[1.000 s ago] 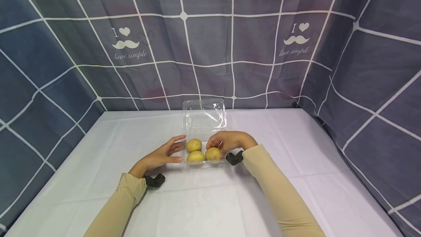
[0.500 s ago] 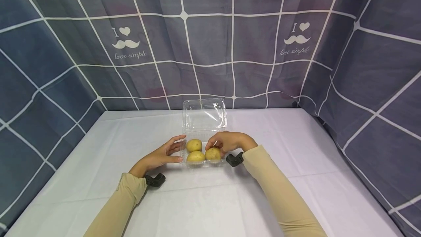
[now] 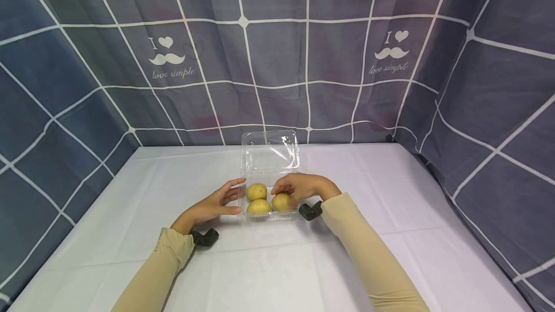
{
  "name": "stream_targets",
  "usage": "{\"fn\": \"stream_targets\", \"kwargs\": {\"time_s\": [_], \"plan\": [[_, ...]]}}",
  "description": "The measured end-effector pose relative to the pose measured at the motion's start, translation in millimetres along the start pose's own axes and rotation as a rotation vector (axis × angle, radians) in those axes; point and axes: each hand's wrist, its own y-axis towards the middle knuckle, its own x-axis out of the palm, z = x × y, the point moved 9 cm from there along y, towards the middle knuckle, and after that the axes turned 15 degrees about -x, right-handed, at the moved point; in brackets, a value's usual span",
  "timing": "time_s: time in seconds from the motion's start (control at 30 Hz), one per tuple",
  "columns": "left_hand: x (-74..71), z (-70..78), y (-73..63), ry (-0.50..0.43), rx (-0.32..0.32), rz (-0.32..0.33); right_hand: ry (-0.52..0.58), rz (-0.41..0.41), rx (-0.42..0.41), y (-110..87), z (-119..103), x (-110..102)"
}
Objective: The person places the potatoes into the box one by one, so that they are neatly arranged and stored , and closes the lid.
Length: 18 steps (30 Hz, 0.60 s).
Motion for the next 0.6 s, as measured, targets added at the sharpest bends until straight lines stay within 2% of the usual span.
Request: {"fn": "stream_targets", "kwargs": {"time_s": [0.23, 0.6], "plan": [[0.0, 0.0, -0.1, 0.004, -0.003, 0.003, -0.083, 0.012, 0.022, 0.4, 1.0, -1.3], [0.0, 0.7, -0.1, 0.010, -0.005, 0.005, -0.004, 0.016, 0.003, -1.4, -1.9, 0.0]]}}
